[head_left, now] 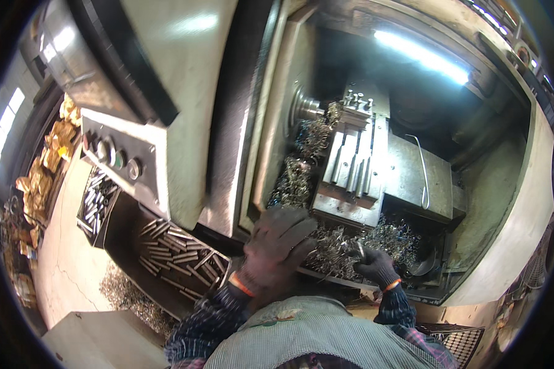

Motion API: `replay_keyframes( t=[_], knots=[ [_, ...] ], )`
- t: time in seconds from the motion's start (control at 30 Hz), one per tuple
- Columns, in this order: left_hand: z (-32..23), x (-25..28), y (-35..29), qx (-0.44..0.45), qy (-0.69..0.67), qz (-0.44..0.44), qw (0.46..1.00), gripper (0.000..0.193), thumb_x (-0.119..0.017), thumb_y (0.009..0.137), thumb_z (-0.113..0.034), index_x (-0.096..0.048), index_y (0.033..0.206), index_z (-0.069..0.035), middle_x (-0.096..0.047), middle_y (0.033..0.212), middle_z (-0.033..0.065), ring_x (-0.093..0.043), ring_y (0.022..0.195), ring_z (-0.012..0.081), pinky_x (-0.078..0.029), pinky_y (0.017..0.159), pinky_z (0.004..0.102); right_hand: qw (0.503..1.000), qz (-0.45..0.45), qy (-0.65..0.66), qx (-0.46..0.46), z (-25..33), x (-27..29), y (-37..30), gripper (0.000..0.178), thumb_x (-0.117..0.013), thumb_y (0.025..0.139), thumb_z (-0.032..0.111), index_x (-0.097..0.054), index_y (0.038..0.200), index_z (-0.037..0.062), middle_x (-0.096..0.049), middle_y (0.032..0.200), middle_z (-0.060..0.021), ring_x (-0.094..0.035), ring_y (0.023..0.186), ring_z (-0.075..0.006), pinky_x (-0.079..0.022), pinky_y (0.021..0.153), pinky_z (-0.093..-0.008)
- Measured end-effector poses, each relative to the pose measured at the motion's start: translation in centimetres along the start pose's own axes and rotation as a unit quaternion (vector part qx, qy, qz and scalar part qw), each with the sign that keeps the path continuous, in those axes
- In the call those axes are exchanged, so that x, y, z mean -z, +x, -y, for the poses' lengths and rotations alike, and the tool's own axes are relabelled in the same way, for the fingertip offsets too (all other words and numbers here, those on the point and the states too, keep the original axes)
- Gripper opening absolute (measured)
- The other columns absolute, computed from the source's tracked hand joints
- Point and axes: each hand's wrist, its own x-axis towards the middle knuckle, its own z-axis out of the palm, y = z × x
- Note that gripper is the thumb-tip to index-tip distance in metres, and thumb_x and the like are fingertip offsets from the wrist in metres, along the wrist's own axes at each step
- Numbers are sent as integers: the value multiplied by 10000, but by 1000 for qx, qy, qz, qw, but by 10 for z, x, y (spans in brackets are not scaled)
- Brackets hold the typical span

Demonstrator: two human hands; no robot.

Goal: The person repeatedly loads metal rods into a lathe chuck, operates the machine controls, and removes finished parts. They place the finished parts into a nearby bin and continue the cycle with new rods.

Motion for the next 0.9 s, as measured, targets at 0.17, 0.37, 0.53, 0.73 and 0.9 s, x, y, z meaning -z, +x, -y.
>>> replay_keyframes(
  t=[0.17, 0.37, 0.53, 0.73, 0.9],
  knots=[
    [39, -111, 95, -27, 52, 6, 998, 316, -700, 926, -324, -720, 1161, -113, -679, 1209, 113, -581, 1231, 323, -345, 1146, 495, 978, -202, -48, 24, -9, 38, -25, 274, -733, 761, 256, -706, 1011, 149, -702, 758, -136, -715, 699, -314, -553, 629, -425],
    [132, -186, 228, 96, 303, 114, 941, 592, -634, 901, -558, -563, 1389, -229, -549, 1346, 56, -375, 1420, 318, -133, 1207, 618, 949, -40, -264, -170, -18, 80, -58, 455, -671, 756, 442, -693, 1102, 147, -749, 887, -160, -730, 830, -397, -555, 776, -541],
    [173, -204, 288, 179, 326, 188, 909, 652, -614, 930, -500, -420, 1473, -194, -473, 1508, 120, -335, 1473, 364, -125, 1225, 659, 980, -55, -104, -163, -11, 97, -74, 702, -702, 731, 474, -607, 1381, 227, -748, 997, -184, -726, 938, -401, -559, 858, -496],
    [218, -205, 292, 222, 380, 281, 853, 418, -577, 945, -380, -587, 1306, -169, -681, 1293, 105, -529, 1298, 343, -125, 1218, 670, 843, -157, 514, 4, 21, 106, -69, 461, -685, 883, 282, -627, 1254, 16, -686, 764, -99, -639, 604, -145, -494, 534, -280],
    [230, -201, 270, 113, 418, 143, 890, 222, -594, 923, -278, -762, 1007, -161, -747, 1073, 92, -621, 1150, 304, -280, 1181, 570, 783, -209, 579, 83, 38, 98, -29, 415, -643, 973, 276, -597, 1285, 6, -678, 824, -65, -579, 602, -88, -420, 501, -225]
  ],
)
